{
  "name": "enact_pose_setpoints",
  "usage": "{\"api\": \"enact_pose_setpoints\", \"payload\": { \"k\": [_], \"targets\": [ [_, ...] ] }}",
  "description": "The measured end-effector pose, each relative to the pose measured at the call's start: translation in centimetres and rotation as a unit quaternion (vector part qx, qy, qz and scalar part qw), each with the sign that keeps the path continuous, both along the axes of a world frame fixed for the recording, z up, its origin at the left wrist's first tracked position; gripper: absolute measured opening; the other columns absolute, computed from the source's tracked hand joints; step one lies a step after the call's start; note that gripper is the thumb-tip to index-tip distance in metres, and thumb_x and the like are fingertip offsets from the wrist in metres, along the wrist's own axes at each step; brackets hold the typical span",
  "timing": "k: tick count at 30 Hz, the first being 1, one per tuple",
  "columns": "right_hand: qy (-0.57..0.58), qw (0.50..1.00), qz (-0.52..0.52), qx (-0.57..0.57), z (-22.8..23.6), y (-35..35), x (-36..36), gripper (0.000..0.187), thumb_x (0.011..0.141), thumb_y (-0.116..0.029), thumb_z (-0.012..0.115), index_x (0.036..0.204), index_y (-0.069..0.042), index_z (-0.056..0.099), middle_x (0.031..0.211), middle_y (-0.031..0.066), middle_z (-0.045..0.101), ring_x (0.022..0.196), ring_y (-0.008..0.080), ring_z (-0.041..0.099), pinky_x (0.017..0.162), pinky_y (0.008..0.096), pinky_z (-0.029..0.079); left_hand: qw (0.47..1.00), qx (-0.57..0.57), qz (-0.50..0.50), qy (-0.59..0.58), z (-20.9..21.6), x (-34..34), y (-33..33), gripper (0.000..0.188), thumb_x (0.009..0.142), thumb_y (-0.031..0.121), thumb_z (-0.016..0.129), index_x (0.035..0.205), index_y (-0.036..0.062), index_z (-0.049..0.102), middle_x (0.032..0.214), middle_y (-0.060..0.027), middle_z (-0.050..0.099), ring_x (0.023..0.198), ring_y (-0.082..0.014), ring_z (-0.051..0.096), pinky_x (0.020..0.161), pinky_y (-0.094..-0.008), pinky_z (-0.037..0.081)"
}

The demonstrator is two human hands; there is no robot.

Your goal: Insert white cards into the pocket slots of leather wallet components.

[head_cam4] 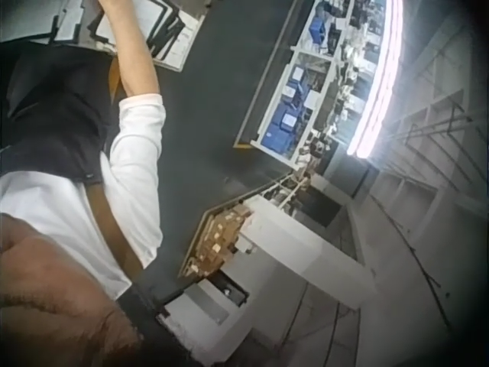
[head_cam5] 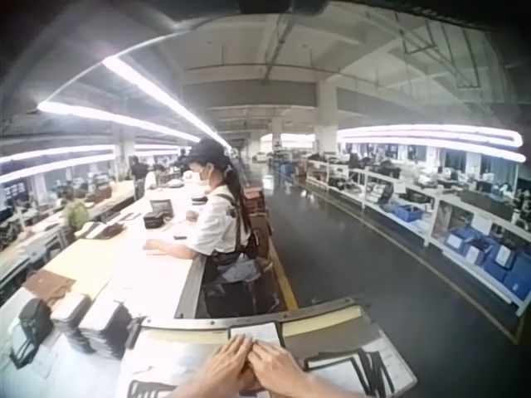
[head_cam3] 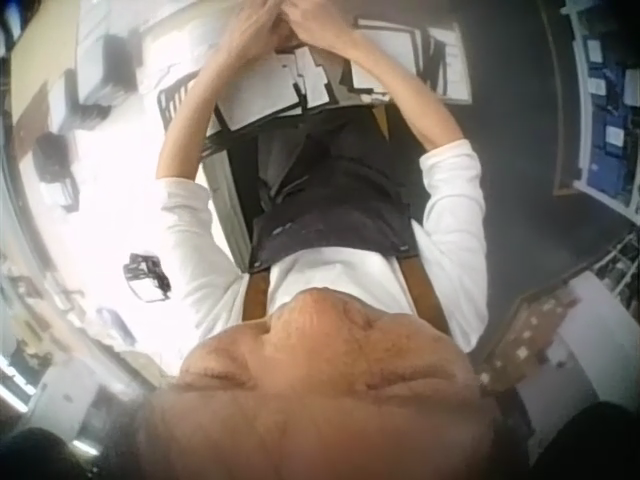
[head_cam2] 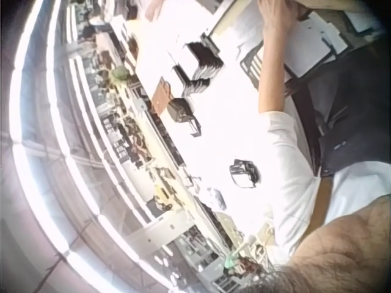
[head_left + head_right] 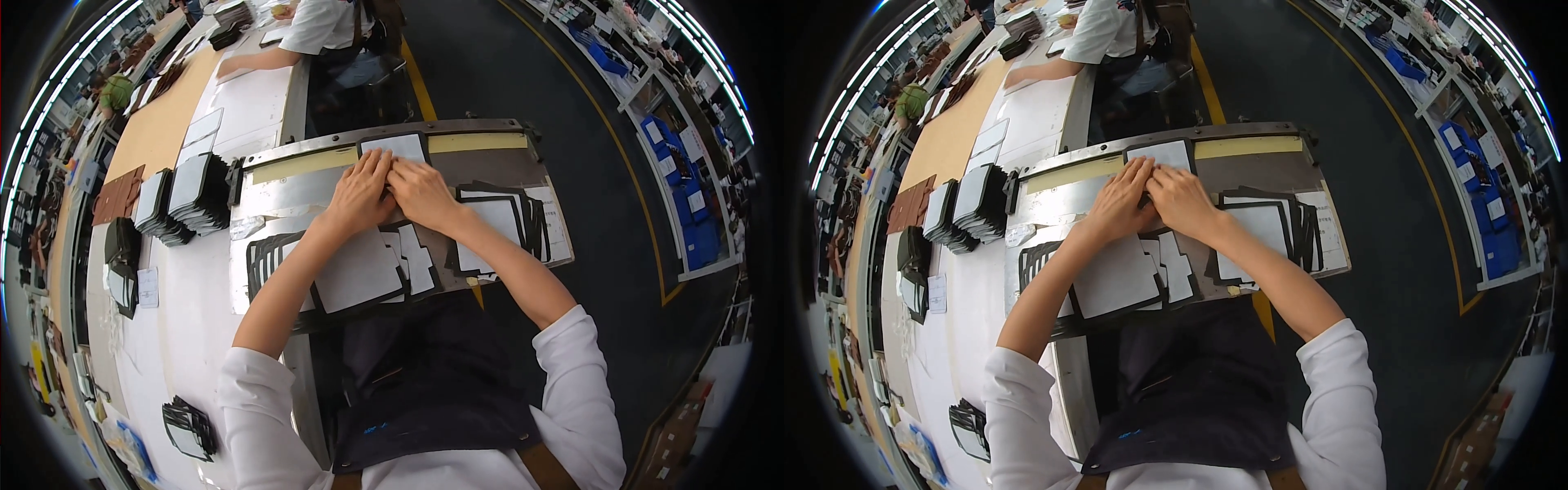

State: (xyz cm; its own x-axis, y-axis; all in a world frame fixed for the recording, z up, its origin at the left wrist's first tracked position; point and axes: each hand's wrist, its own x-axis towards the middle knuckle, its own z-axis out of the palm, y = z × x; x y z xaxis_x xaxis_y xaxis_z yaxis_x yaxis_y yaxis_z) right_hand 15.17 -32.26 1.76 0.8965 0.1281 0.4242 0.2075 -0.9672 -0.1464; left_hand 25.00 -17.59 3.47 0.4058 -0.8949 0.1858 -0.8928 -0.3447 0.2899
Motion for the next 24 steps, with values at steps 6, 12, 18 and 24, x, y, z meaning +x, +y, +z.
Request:
{"api": "enact_pose_setpoints", "payload": {
  "k": [6,12,18,24],
  "targets": [
    [-0.016,0.999,-0.031,0.026,0.1,-3.1,-0.4,0.052,0.08,-0.012,0.062,0.128,0.006,0.053,0.141,0.0253,0.046,0.136,0.0393,0.039,0.112,0.0484,0.031,0.999,-0.005,-0.016,-0.033,-0.2,1.0,-1.4,0.073,0.081,0.02,0.067,0.145,0.0014,0.038,0.149,-0.0211,0.038,0.142,-0.0366,0.033,0.114,-0.0466,0.03],
    [-0.011,0.998,-0.051,-0.029,-2.1,-2.6,-0.3,0.045,0.087,-0.006,0.052,0.13,0.006,0.051,0.143,0.026,0.045,0.137,0.0393,0.039,0.112,0.0479,0.031,0.993,0.02,-0.027,-0.117,-1.7,1.2,-0.8,0.064,0.086,0.015,0.064,0.143,0.0025,0.04,0.15,-0.02,0.039,0.142,-0.0355,0.032,0.114,-0.0467,0.029],
    [-0.026,0.996,-0.081,-0.02,-2.1,-1.6,-0.7,0.043,0.088,-0.004,0.05,0.129,0.007,0.051,0.14,0.0255,0.046,0.134,0.0401,0.041,0.11,0.0526,0.031,0.993,0.02,-0.048,-0.102,-1.5,1.4,-0.7,0.065,0.085,0.01,0.064,0.145,0.0042,0.04,0.151,-0.0196,0.038,0.142,-0.0354,0.033,0.114,-0.0472,0.029],
    [0.022,0.993,-0.109,-0.029,-1.5,-1.8,0.1,0.051,0.085,-0.001,0.055,0.135,0.004,0.049,0.145,0.0229,0.043,0.139,0.0384,0.037,0.11,0.0538,0.032,0.993,0.005,-0.039,-0.112,-1.8,2.3,-1.3,0.064,0.084,0.012,0.064,0.144,0.0057,0.042,0.149,-0.0182,0.04,0.14,-0.0362,0.035,0.113,-0.0493,0.03]
  ]
}}
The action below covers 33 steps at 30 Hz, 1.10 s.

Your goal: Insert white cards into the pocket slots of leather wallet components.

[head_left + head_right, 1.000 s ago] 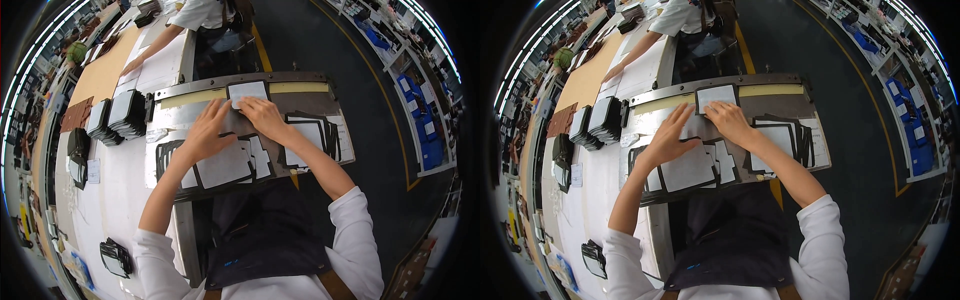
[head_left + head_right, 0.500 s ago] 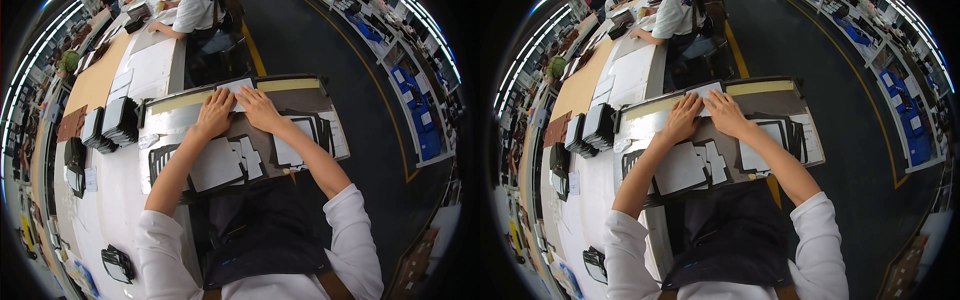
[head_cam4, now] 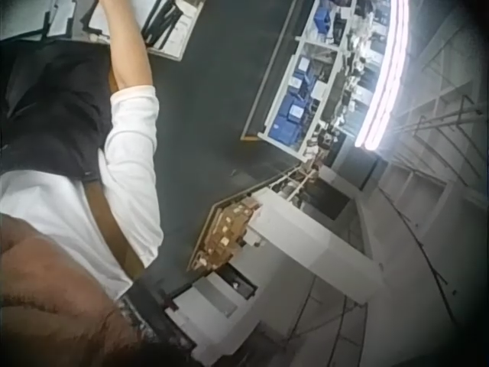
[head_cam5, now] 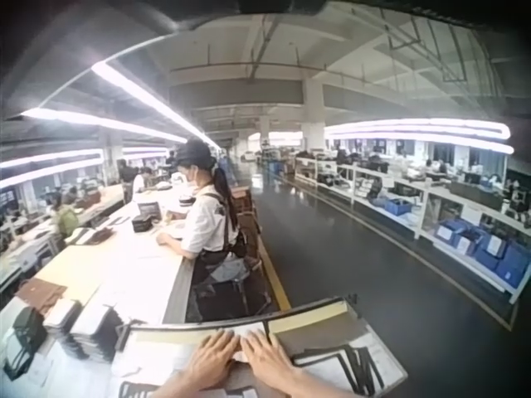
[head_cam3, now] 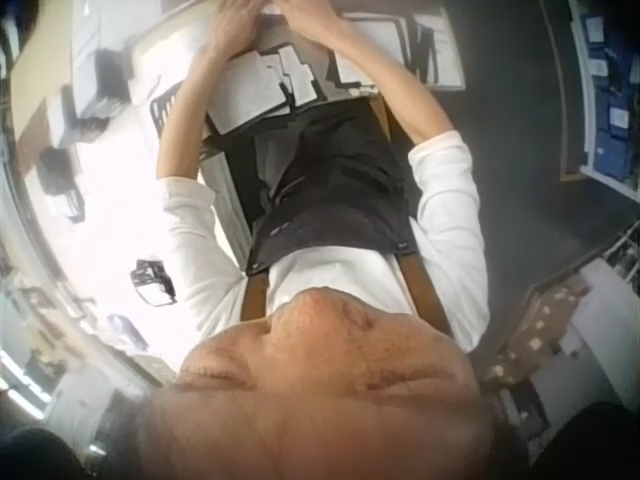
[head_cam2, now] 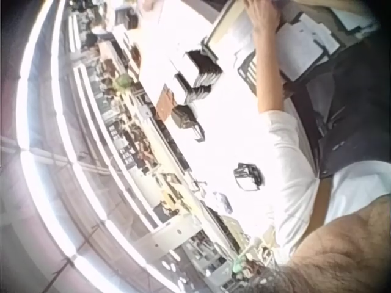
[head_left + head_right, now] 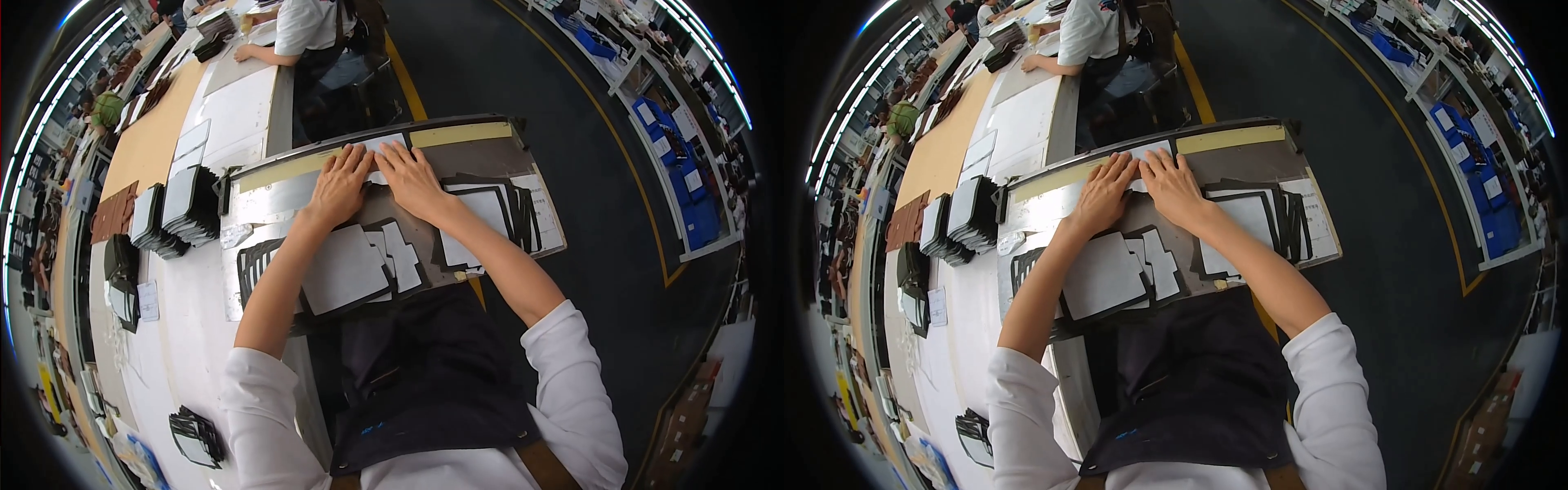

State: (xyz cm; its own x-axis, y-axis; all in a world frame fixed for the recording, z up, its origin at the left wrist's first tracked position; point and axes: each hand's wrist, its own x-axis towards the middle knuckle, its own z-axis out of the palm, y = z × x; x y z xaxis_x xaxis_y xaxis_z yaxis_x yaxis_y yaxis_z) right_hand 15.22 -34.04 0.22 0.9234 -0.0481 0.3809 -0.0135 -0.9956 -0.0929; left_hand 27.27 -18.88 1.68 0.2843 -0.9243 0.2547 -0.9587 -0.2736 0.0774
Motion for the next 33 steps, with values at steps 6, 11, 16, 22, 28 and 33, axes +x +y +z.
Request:
{"api": "enact_pose_setpoints", "payload": {
  "k": [6,11,16,22,28,33],
  "targets": [
    [-0.031,0.999,0.007,-0.044,-0.4,-0.5,0.3,0.043,0.086,-0.003,0.052,0.128,0.008,0.051,0.138,0.0227,0.05,0.132,0.037,0.045,0.107,0.0506,0.036,1.0,-0.025,-0.006,-0.005,-0.3,-0.1,-0.5,0.062,0.084,0.015,0.064,0.141,0.0047,0.043,0.147,-0.0188,0.043,0.138,-0.0372,0.038,0.112,-0.0497,0.031],
    [-0.061,0.997,0.011,-0.053,-0.9,-0.7,0.7,0.043,0.086,-0.004,0.052,0.126,0.01,0.052,0.135,0.0252,0.052,0.13,0.037,0.047,0.108,0.0456,0.037,0.999,-0.036,0.006,0.011,-0.4,-0.1,-0.8,0.062,0.083,0.015,0.065,0.14,0.0043,0.044,0.146,-0.0195,0.043,0.138,-0.038,0.038,0.112,-0.0499,0.031],
    [-0.064,0.998,0.015,-0.02,-0.8,-0.8,0.9,0.041,0.086,-0.003,0.051,0.125,0.011,0.053,0.135,0.0263,0.052,0.129,0.0379,0.048,0.109,0.0453,0.036,0.999,-0.039,0.007,-0.01,-0.4,-0.1,-0.9,0.062,0.081,0.014,0.067,0.138,0.0036,0.046,0.145,-0.0191,0.045,0.135,-0.0369,0.041,0.112,-0.0483,0.031],
    [-0.081,0.996,-0.009,-0.038,-0.5,-0.5,0.8,0.038,0.085,-0.005,0.052,0.119,0.01,0.056,0.126,0.0221,0.055,0.121,0.0342,0.05,0.102,0.0431,0.04,0.999,-0.041,-0.018,-0.028,0.6,-0.2,-1.3,0.06,0.078,0.012,0.068,0.134,0.0033,0.05,0.14,-0.018,0.049,0.13,-0.0334,0.046,0.11,-0.0446,0.034],
    [-0.068,0.996,-0.022,-0.056,0.2,0.0,0.4,0.035,0.083,-0.007,0.055,0.114,0.008,0.06,0.114,0.0154,0.057,0.11,0.0279,0.051,0.093,0.0375,0.042,0.999,-0.033,-0.018,-0.018,1.2,-0.8,-0.8,0.061,0.077,0.007,0.069,0.135,0.0037,0.052,0.138,-0.0171,0.051,0.126,-0.0341,0.048,0.107,-0.0426,0.037],
    [-0.066,0.996,-0.019,-0.059,0.1,-0.2,0.4,0.034,0.083,-0.008,0.055,0.113,0.007,0.061,0.114,0.0149,0.057,0.11,0.0275,0.051,0.093,0.0368,0.042,0.999,-0.038,-0.025,-0.019,1.7,-1.1,-0.7,0.058,0.075,0.004,0.07,0.131,0.0037,0.055,0.132,-0.016,0.055,0.118,-0.0331,0.052,0.103,-0.0412,0.041]
  ]
}}
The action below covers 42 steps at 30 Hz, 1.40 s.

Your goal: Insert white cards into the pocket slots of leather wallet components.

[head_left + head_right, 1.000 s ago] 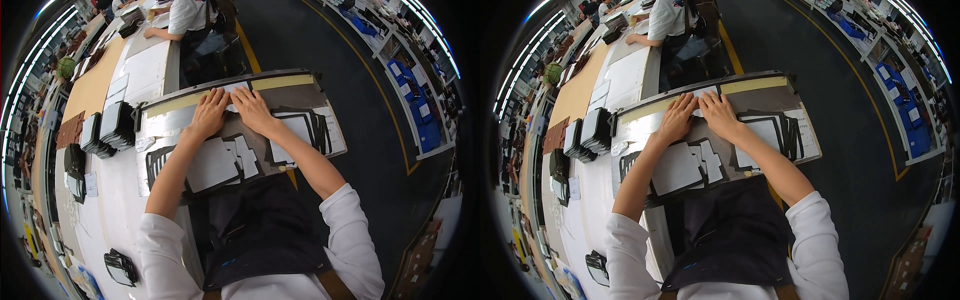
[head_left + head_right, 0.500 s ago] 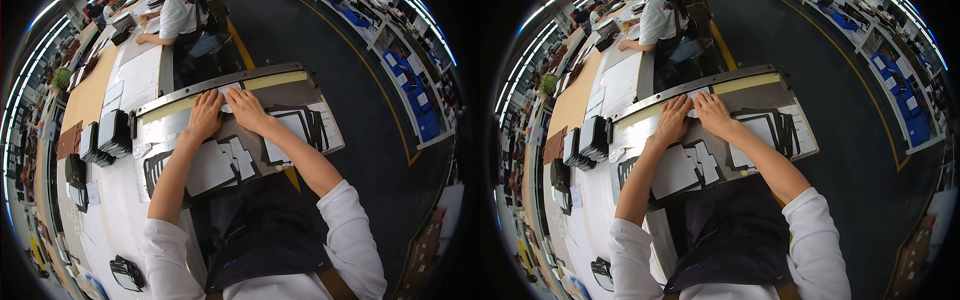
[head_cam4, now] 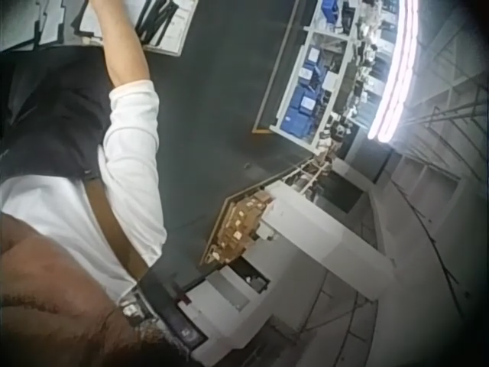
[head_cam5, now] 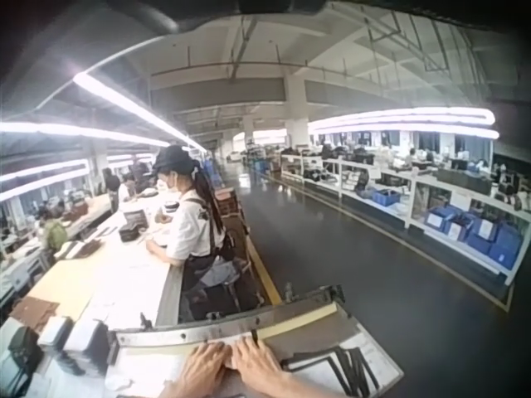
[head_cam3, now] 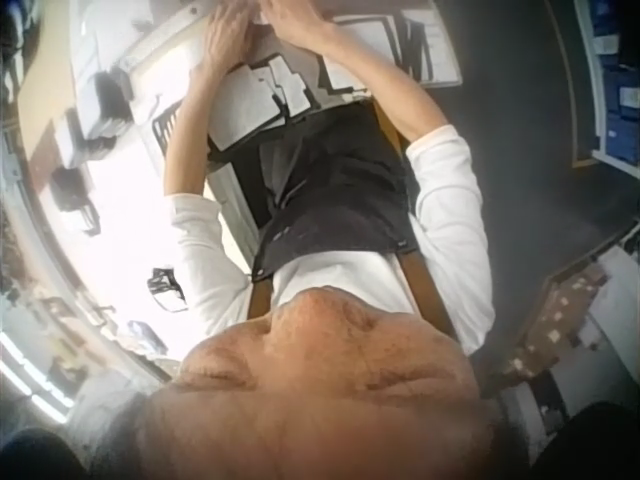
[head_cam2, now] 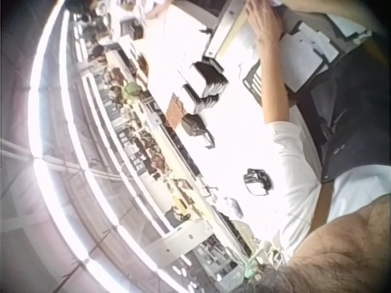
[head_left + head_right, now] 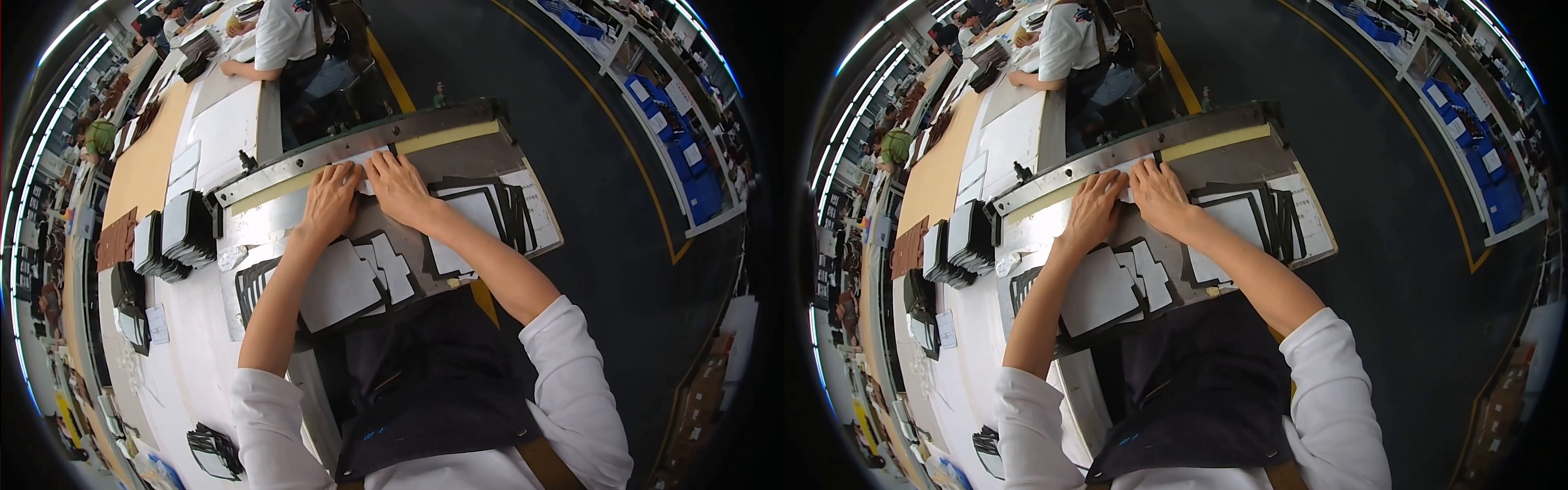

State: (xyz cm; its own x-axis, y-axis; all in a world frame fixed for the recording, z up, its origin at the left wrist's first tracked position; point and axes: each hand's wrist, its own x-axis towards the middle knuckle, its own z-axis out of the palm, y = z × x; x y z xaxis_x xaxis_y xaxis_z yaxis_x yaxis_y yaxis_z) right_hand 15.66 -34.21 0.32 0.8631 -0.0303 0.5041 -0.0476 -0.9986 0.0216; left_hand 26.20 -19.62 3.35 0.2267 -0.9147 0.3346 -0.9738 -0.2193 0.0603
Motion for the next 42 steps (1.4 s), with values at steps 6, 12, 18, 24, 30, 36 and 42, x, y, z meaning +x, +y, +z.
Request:
{"api": "enact_pose_setpoints", "payload": {
  "k": [6,12,18,24,30,36,42],
  "targets": [
    [-0.006,1.0,-0.005,-0.006,-0.5,-0.2,0.1,0.036,0.083,-0.007,0.054,0.115,0.008,0.058,0.118,0.0188,0.056,0.114,0.0295,0.05,0.095,0.038,0.041,1.0,0.008,0.008,0.012,0.1,-0.3,0.0,0.054,0.076,0.003,0.068,0.129,0.0027,0.056,0.132,-0.0161,0.055,0.12,-0.0331,0.052,0.101,-0.0405,0.043],
    [0.002,1.0,-0.002,-0.009,-0.6,0.2,0.3,0.036,0.085,-0.008,0.054,0.116,0.008,0.057,0.124,0.0228,0.054,0.119,0.0315,0.049,0.096,0.0398,0.042,0.997,0.03,0.038,0.062,0.1,-0.8,1.9,0.051,0.082,0.009,0.067,0.131,0.0026,0.054,0.136,-0.0176,0.053,0.127,-0.0337,0.049,0.103,-0.0417,0.041],
    [-0.023,0.998,0.022,-0.049,0.9,-1.7,-1.8,0.037,0.083,-0.006,0.058,0.116,0.01,0.058,0.118,0.0232,0.061,0.115,0.0327,0.057,0.096,0.0405,0.045,0.989,0.084,0.064,0.099,5.3,-9.6,9.3,0.081,0.078,0.031,0.077,0.146,0.0083,0.04,0.149,-0.0171,0.04,0.142,-0.0333,0.033,0.116,-0.0469,0.026],
    [-0.06,0.994,-0.002,-0.094,8.6,-2.1,-11.8,0.044,0.083,0.007,0.057,0.126,0.008,0.057,0.125,0.0216,0.062,0.121,0.0332,0.059,0.106,0.0469,0.042,0.98,0.106,0.118,0.123,6.5,-12.7,17.2,0.086,0.075,0.034,0.081,0.146,0.0089,0.04,0.151,-0.0152,0.037,0.143,-0.0346,0.03,0.118,-0.0498,0.022],
    [0.174,0.972,0.12,0.104,7.9,2.5,-18.2,0.057,0.083,-0.017,0.071,0.134,0.001,0.052,0.144,0.0184,0.047,0.14,0.0309,0.038,0.115,0.0497,0.029,0.975,0.008,0.116,0.189,5.6,-12.0,17.9,0.065,0.079,0.027,0.078,0.135,0.0056,0.055,0.144,-0.0153,0.048,0.14,-0.034,0.038,0.114,-0.047,0.03],
    [0.08,0.93,0.277,0.227,3.6,6.9,-10.0,0.057,0.081,-0.014,0.073,0.135,-0.008,0.055,0.147,0.0142,0.046,0.142,0.0293,0.036,0.115,0.0475,0.029,0.948,-0.074,0.107,0.29,4.8,-11.2,18.2,0.048,0.088,0.021,0.07,0.131,0.0037,0.058,0.14,-0.0144,0.053,0.137,-0.0339,0.043,0.114,-0.0459,0.031],
    [0.025,0.762,0.2,0.616,6.3,4.4,-3.6,0.019,0.092,-0.019,0.068,0.082,-0.002,0.066,0.064,0.0026,0.056,0.065,0.0095,0.054,0.063,0.0286,0.045,0.931,-0.135,0.186,0.284,3.5,-11.1,18.6,0.061,0.089,0.018,0.07,0.142,0.003,0.044,0.139,-0.0202,0.051,0.128,-0.0375,0.05,0.106,-0.043,0.04]
  ]
}}
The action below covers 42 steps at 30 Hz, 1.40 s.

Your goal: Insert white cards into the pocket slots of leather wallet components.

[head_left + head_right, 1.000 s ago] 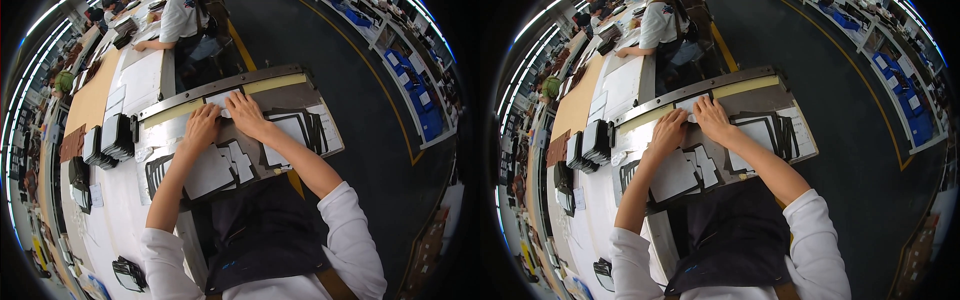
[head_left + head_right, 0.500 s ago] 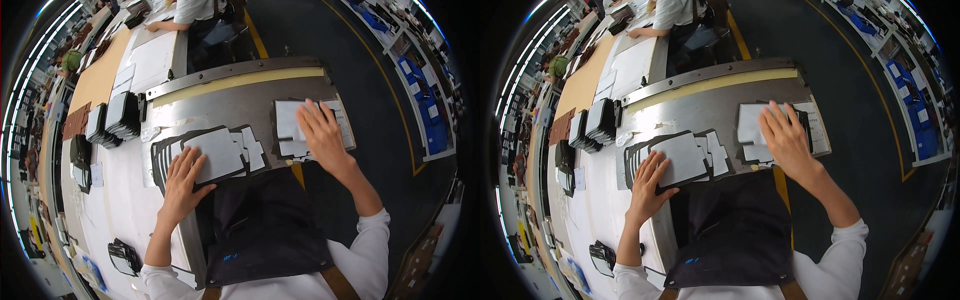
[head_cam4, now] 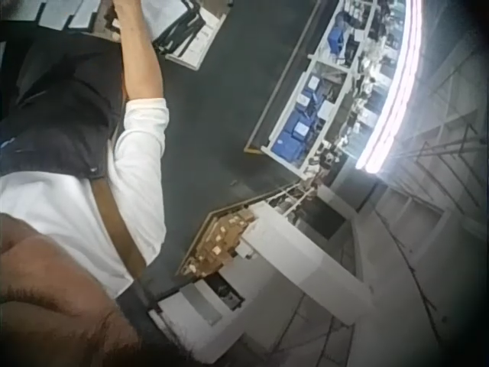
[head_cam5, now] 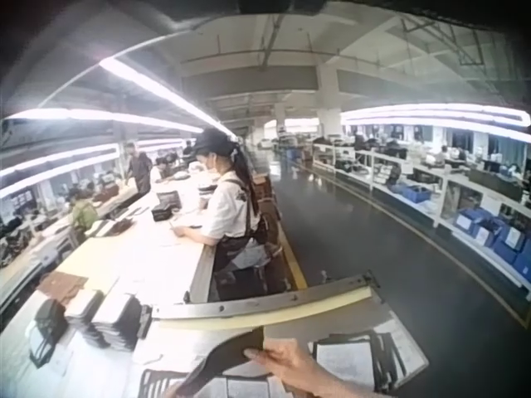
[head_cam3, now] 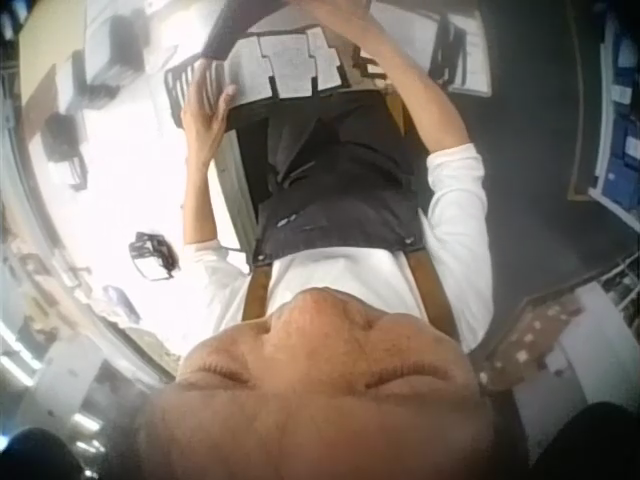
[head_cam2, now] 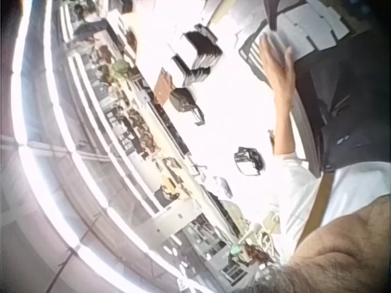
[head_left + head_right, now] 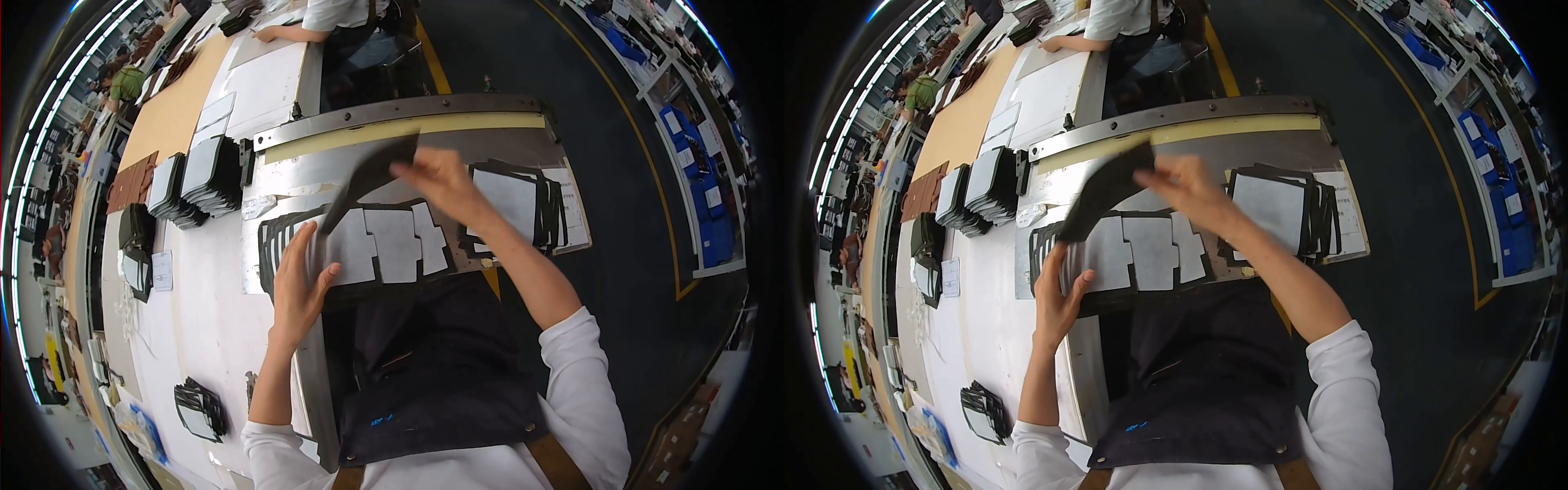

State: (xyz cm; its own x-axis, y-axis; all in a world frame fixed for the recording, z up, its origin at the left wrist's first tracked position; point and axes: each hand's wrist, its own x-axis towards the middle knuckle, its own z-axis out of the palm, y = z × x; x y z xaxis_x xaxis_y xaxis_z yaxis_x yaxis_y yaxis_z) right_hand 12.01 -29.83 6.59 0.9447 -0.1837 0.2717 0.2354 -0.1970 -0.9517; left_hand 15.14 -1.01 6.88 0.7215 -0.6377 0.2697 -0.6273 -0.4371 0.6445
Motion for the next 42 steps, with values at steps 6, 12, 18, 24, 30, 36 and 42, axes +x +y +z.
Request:
{"api": "enact_pose_setpoints", "payload": {
  "k": [6,12,18,24,30,36,42],
  "targets": [
    [-0.159,0.907,-0.3,-0.251,5.3,-6.1,2.2,0.025,0.093,-0.016,0.064,0.073,-0.003,0.058,0.061,0.0047,0.054,0.058,0.014,0.056,0.049,0.0318,0.041,0.996,-0.056,0.062,-0.025,0.4,4.2,-2.7,0.063,0.091,0.02,0.068,0.145,0.0056,0.039,0.14,-0.0167,0.051,0.129,-0.0337,0.05,0.105,-0.045,0.043],
    [-0.123,0.762,-0.119,-0.624,-3.3,-4.8,1.6,0.027,0.081,-0.002,0.06,0.107,0.001,0.066,0.116,0.0163,0.067,0.108,0.0283,0.065,0.086,0.0389,0.051,0.99,0.024,-0.064,-0.12,-1.3,8.3,-12.3,0.076,0.081,0.023,0.076,0.145,0.0058,0.038,0.148,-0.0233,0.04,0.141,-0.0386,0.033,0.114,-0.0463,0.03],
    [-0.097,0.834,-0.086,-0.537,-4.4,-3.6,0.7,0.031,0.078,0.001,0.06,0.109,0.004,0.063,0.124,0.0227,0.06,0.121,0.0331,0.056,0.091,0.0403,0.048,0.951,0.109,-0.176,-0.231,-4.1,9.3,-16.7,0.077,0.081,0.03,0.075,0.143,0.0023,0.039,0.146,-0.0237,0.041,0.138,-0.0407,0.035,0.112,-0.0504,0.031],
    [-0.055,0.795,-0.146,-0.587,-6.2,-4.8,1.8,0.044,0.079,-0.001,0.06,0.123,0.007,0.056,0.131,0.0253,0.053,0.128,0.0368,0.049,0.101,0.0427,0.041,0.938,0.176,-0.168,-0.246,-4.6,9.7,-18.1,0.068,0.082,0.015,0.069,0.142,0.0009,0.041,0.149,-0.0213,0.039,0.141,-0.0383,0.034,0.114,-0.0466,0.03],
    [-0.067,0.76,-0.172,-0.624,-6.9,-4.5,3.5,0.04,0.084,-0.006,0.057,0.121,0.008,0.056,0.13,0.0238,0.054,0.125,0.0346,0.051,0.101,0.0417,0.041,0.936,0.162,-0.142,-0.279,-5.3,10.8,-17.9,0.066,0.076,0.005,0.065,0.139,0.0041,0.045,0.143,-0.0207,0.044,0.135,-0.0392,0.041,0.109,-0.0479,0.036],
    [-0.077,0.703,-0.191,-0.681,-6.7,-4.4,4.6,0.034,0.084,-0.008,0.058,0.113,0.009,0.061,0.12,0.0218,0.06,0.118,0.032,0.055,0.097,0.0394,0.044,0.937,0.168,-0.129,-0.279,-5.3,11.5,-18.0,0.064,0.075,0.0,0.062,0.137,0.004,0.046,0.143,-0.0208,0.046,0.134,-0.0398,0.042,0.109,-0.0472,0.036],
    [-0.055,0.677,-0.199,-0.706,-6.4,-5.2,4.9,0.027,0.08,-0.008,0.062,0.104,0.005,0.064,0.099,0.014,0.064,0.098,0.0238,0.06,0.083,0.0327,0.048,0.942,0.185,-0.109,-0.257,-5.2,11.4,-19.4,0.068,0.075,-0.008,0.058,0.141,0.0049,0.044,0.146,-0.02,0.045,0.137,-0.0407,0.039,0.111,-0.0472,0.035]
  ]
}}
